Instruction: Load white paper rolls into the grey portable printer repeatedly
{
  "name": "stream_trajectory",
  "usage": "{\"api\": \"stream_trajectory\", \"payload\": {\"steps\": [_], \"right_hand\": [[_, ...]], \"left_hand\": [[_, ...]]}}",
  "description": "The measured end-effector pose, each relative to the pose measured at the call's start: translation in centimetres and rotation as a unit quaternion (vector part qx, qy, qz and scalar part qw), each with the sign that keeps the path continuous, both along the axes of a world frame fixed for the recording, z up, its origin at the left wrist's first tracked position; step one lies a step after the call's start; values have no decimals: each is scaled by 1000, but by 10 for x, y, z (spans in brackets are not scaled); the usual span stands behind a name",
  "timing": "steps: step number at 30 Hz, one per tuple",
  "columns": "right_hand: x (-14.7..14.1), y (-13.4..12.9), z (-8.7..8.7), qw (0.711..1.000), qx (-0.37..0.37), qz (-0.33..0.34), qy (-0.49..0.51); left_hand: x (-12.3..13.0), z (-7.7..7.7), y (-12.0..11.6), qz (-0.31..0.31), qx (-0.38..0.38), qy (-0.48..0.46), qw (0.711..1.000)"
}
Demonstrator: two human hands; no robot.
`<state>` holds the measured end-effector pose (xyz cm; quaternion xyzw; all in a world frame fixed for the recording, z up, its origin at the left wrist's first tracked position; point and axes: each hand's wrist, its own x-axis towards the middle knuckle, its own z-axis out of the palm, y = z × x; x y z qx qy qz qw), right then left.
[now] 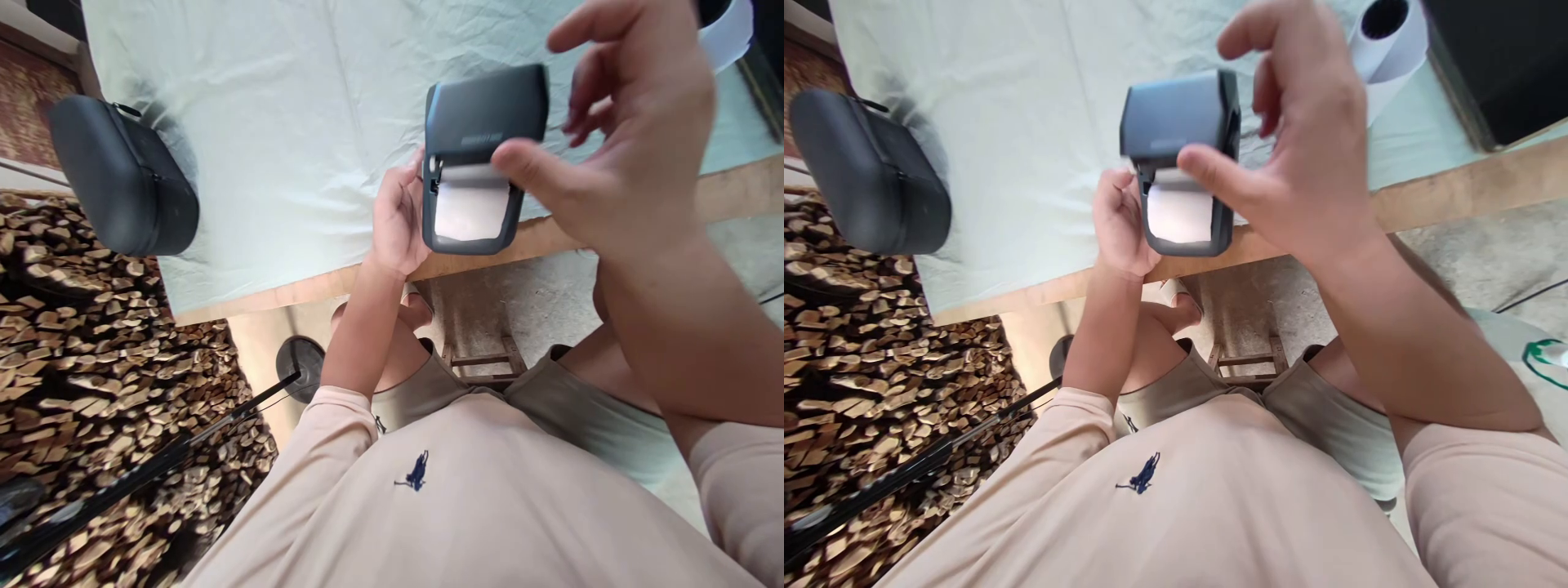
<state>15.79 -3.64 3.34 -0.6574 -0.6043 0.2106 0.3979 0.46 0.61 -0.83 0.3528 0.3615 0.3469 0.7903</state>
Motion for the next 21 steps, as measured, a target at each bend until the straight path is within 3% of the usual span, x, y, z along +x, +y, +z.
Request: {"api": "stream_trajectory", "payload": {"steps": [2,6,8,10,13,17,21], "right_hand": [[-2,-1,8,999,15,-6,32],[-2,2,15,993,32,50,98],[1,3,14,997,44,43,35],[5,3,10,994,9,48,-96],[10,1,2,965,-71,61,-245],[12,0,-9,940,-150,67,-298],[9,0,-3,943,-178,55,-275]], "left_hand": [[2,3,-2,-25,6,-12,1000],[6,8,-4,-37,6,-24,999],[7,8,-4,-27,2,-30,999],[6,7,-4,-32,-11,-21,999],[3,6,-4,-51,-29,12,998],[3,9,-4,-55,-7,12,998],[4,10,-5,-66,9,13,998]]}}
